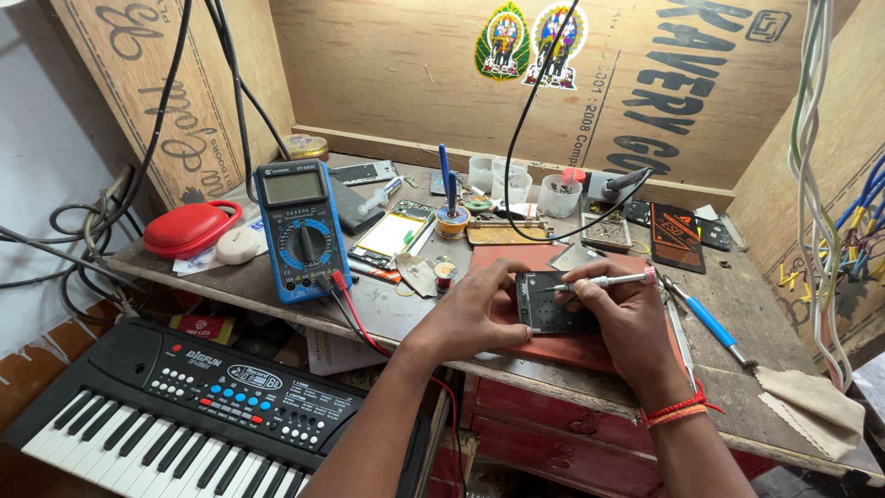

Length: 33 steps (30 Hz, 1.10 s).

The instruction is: The person works at a cluttered repair bench on a disassembled smartphone lying on a mat, holding the phone frame with one hand while applying a pen-shaped hand tool to the exposed circuit board. Near the end they flip the phone over and continue working on its other side.

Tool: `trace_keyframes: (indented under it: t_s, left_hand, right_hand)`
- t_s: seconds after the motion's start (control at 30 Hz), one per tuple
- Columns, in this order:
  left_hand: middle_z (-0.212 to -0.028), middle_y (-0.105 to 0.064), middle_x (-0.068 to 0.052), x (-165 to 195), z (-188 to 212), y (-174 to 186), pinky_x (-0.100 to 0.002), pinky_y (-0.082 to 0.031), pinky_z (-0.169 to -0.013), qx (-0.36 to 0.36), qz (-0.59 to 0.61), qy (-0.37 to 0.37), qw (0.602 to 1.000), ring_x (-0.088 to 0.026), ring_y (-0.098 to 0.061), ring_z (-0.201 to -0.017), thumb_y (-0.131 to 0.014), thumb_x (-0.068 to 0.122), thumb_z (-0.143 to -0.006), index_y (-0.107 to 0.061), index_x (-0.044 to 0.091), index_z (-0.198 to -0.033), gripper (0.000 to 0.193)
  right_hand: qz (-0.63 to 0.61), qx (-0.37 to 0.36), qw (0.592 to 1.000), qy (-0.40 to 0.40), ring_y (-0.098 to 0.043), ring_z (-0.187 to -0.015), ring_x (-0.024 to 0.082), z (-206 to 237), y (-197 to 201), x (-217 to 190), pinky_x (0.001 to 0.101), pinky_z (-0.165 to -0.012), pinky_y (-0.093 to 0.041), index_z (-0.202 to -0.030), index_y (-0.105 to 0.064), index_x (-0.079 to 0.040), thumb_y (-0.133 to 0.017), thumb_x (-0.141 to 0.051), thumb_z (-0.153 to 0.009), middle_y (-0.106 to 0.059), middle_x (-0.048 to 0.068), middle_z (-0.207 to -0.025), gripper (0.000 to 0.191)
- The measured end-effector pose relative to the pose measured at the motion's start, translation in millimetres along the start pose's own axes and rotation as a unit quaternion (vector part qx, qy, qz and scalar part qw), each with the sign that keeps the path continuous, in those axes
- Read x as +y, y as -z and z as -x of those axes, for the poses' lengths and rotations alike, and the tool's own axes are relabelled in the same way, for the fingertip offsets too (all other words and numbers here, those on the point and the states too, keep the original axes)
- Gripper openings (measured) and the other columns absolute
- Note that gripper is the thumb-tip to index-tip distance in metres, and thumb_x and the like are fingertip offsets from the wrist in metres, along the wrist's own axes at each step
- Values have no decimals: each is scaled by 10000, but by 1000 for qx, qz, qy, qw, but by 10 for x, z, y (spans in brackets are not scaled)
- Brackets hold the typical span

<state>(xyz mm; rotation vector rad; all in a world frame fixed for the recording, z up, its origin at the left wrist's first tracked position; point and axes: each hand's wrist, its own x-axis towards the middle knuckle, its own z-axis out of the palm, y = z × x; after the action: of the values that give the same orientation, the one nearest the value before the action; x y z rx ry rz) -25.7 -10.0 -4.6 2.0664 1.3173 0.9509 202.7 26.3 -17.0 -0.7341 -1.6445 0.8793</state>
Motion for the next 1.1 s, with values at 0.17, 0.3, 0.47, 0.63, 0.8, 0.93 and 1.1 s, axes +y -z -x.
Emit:
trace_keyframes:
  t_s: [0.17, 0.3, 0.47, 0.63, 0.8, 0.93, 1.1]
  left_hand:
    - [-1087, -662, -88, 9, 6, 9, -322, -600, -977, 0, 70, -9, 998, -192, -734, -1015, -821, 144, -703, -524, 126, -1366, 726]
    - [-1008, -637, -26, 10, 24, 24, -310, -649, -861, 13, 108, -5, 994, -144, -743, -911, -778, 79, -713, -518, 138, -1367, 706]
    - [-926, -659, -33, 27, 34, 23, -310, -607, -855, 28, 103, -40, 993, -129, -722, -873, -728, 34, -741, -521, 129, -1388, 685]
    - [-833, -643, -38, 44, 55, 1, -323, -670, -824, 48, 124, -48, 990, -134, -725, -763, -709, 55, -828, -538, 120, -1358, 561]
    - [-790, -685, -37, 47, 33, -3, -340, -639, -807, 100, 69, -91, 988, -139, -739, -735, -765, 114, -853, -624, 98, -1215, 389]
    - [-769, -703, -33, 32, 11, -10, -327, -635, -758, 117, 71, -46, 989, -145, -752, -714, -733, 182, -887, -667, 108, -1145, 276]
    - [-824, -742, -40, -56, -22, -60, -327, -574, -706, 196, 31, -105, 974, -161, -749, -781, -672, 310, -981, -729, 92, -1088, 249]
  right_hand:
    - [-47, 7, 999, -2, -759, -870, 159, 26, -62, -163, 284, -769, -610, -1128, -704, 9, -613, -127, -989, -768, 108, -951, 215]
    - [-54, 46, 997, 29, -739, -889, 106, 56, -156, -288, 252, -735, -590, -1245, -665, -59, -595, -148, -990, -765, 16, -1030, 279]
    - [238, 85, 967, 34, -560, -614, 111, 99, -242, -348, 294, -583, -478, -1270, -698, -152, -782, -90, -858, -625, 23, -694, 425]
    - [269, 76, 958, 59, -572, -595, 100, 110, -269, -360, 291, -572, -491, -1207, -702, -130, -811, -85, -811, -623, 12, -671, 413]
    - [265, 67, 960, 54, -520, -573, 104, 112, -264, -358, 295, -553, -464, -1219, -699, -132, -802, -73, -821, -576, 20, -635, 416]
    - [242, 55, 967, 62, -516, -587, 85, 119, -259, -348, 283, -557, -466, -1223, -692, -132, -795, -68, -824, -580, -1, -646, 417]
    - [242, 56, 967, 58, -547, -600, 81, 107, -254, -332, 278, -563, -482, -1225, -695, -134, -800, -81, -823, -609, -1, -667, 420]
